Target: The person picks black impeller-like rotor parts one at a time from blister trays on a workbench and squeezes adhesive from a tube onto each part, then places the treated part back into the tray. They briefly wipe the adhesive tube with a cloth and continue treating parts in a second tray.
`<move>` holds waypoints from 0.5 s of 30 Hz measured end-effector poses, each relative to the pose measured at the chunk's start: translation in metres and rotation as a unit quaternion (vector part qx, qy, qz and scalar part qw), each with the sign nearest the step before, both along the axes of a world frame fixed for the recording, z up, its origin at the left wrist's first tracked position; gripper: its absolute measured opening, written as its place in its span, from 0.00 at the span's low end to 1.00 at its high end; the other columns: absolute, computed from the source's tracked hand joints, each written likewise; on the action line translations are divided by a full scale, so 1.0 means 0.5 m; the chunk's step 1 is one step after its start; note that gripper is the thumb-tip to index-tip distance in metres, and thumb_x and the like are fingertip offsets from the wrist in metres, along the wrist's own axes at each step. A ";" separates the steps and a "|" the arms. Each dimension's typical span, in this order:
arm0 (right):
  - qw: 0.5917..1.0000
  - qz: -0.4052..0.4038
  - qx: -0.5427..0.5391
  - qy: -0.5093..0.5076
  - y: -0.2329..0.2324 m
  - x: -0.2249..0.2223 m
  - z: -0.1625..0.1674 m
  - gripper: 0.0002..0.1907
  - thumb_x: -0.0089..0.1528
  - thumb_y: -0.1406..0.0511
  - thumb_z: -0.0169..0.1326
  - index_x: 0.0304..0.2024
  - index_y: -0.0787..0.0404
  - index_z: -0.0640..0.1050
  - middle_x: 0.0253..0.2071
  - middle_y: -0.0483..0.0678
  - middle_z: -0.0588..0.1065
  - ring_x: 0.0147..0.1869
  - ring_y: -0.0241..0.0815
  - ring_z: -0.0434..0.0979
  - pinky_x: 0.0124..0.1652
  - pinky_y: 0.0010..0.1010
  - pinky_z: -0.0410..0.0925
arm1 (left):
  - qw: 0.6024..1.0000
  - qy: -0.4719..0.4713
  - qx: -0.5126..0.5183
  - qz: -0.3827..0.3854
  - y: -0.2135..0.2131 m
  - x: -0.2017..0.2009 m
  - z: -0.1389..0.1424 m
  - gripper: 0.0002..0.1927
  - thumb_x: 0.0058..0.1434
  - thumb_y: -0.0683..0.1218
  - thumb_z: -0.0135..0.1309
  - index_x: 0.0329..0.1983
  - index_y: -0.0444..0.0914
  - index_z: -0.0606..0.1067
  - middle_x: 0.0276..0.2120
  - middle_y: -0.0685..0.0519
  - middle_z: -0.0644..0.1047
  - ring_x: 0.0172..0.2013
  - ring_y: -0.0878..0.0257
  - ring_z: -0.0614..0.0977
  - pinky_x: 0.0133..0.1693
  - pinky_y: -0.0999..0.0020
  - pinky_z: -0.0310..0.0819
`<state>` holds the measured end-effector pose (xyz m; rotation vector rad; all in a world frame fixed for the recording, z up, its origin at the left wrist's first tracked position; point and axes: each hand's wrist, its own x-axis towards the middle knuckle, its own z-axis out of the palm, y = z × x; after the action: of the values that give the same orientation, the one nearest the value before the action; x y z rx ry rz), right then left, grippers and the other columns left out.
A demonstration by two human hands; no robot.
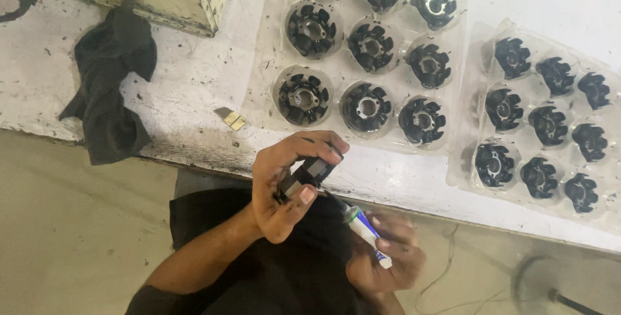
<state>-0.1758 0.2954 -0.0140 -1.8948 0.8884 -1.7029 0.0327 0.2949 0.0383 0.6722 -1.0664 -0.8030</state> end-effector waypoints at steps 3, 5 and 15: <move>1.000 -0.003 -0.005 0.011 -0.002 0.006 -0.002 0.20 0.60 0.73 0.64 0.44 0.57 0.65 0.40 0.52 0.75 0.44 0.48 0.79 0.42 0.36 0.78 | 1.000 -0.023 -0.008 0.013 -0.002 0.002 0.000 0.19 0.70 0.48 0.50 0.56 0.28 0.73 0.53 0.36 0.77 0.54 0.55 0.81 0.58 0.67 0.76; 1.000 -0.009 -0.007 0.017 -0.001 0.008 -0.003 0.20 0.61 0.73 0.64 0.43 0.57 0.64 0.41 0.52 0.75 0.45 0.49 0.80 0.44 0.38 0.79 | 0.999 -0.033 -0.014 0.020 -0.006 0.000 -0.002 0.20 0.70 0.49 0.50 0.56 0.29 0.73 0.52 0.36 0.78 0.55 0.54 0.82 0.58 0.66 0.77; 0.988 0.053 -0.069 0.126 -0.027 -0.004 0.013 0.16 0.58 0.74 0.59 0.39 0.58 0.66 0.39 0.54 0.74 0.44 0.54 0.79 0.46 0.44 0.80 | 0.999 0.011 0.033 -0.005 0.001 -0.003 -0.012 0.19 0.73 0.50 0.48 0.55 0.29 0.73 0.53 0.37 0.78 0.52 0.57 0.82 0.56 0.67 0.77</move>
<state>-0.1778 0.2819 -0.0076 -2.2447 0.7615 -1.5194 0.0315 0.2955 0.0320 0.7135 -1.0273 -0.8555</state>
